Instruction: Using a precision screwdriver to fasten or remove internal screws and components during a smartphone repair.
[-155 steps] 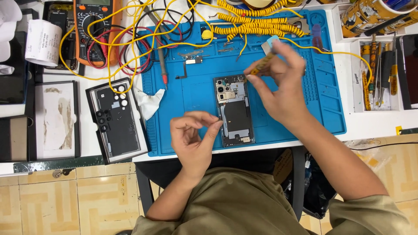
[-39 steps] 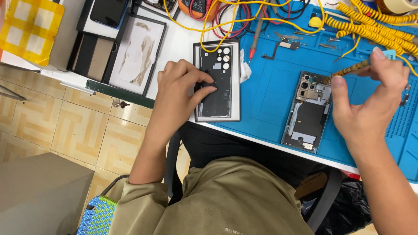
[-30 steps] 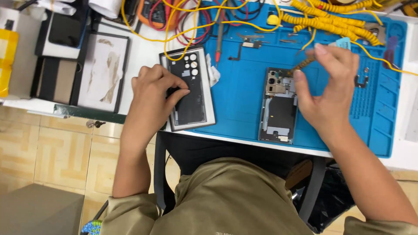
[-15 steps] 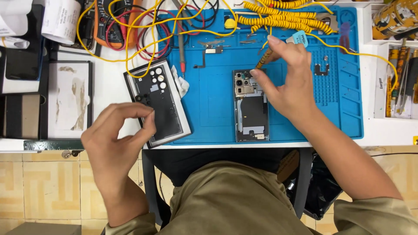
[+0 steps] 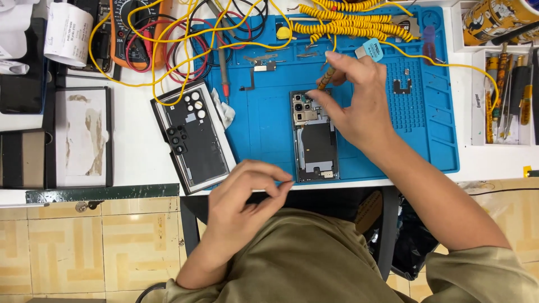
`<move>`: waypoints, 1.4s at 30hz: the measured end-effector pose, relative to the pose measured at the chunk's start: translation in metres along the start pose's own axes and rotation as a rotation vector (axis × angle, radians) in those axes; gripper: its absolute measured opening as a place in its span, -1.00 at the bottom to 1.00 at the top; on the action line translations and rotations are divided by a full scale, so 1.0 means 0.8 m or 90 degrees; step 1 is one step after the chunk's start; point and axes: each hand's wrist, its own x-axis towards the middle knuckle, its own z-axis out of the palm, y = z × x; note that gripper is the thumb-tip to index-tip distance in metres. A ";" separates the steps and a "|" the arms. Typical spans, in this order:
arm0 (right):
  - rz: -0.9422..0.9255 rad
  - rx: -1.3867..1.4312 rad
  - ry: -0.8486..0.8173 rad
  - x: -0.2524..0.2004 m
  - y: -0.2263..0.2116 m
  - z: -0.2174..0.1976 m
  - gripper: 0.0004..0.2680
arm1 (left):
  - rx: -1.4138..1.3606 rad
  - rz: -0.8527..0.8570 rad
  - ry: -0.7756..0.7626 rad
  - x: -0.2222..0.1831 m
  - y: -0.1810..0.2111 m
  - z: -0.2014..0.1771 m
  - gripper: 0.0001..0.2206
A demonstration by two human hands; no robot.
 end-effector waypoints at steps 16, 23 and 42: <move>0.007 0.111 -0.052 -0.002 0.003 0.003 -0.43 | -0.212 -0.086 0.155 -0.022 -0.062 0.089 -0.71; 0.387 0.700 0.160 -0.017 -0.112 -0.039 -0.23 | -0.242 0.098 0.362 -0.020 -0.075 0.110 -0.47; 0.395 0.896 0.244 -0.067 -0.155 -0.018 -0.18 | -0.247 0.198 0.316 -0.016 -0.071 0.107 -0.38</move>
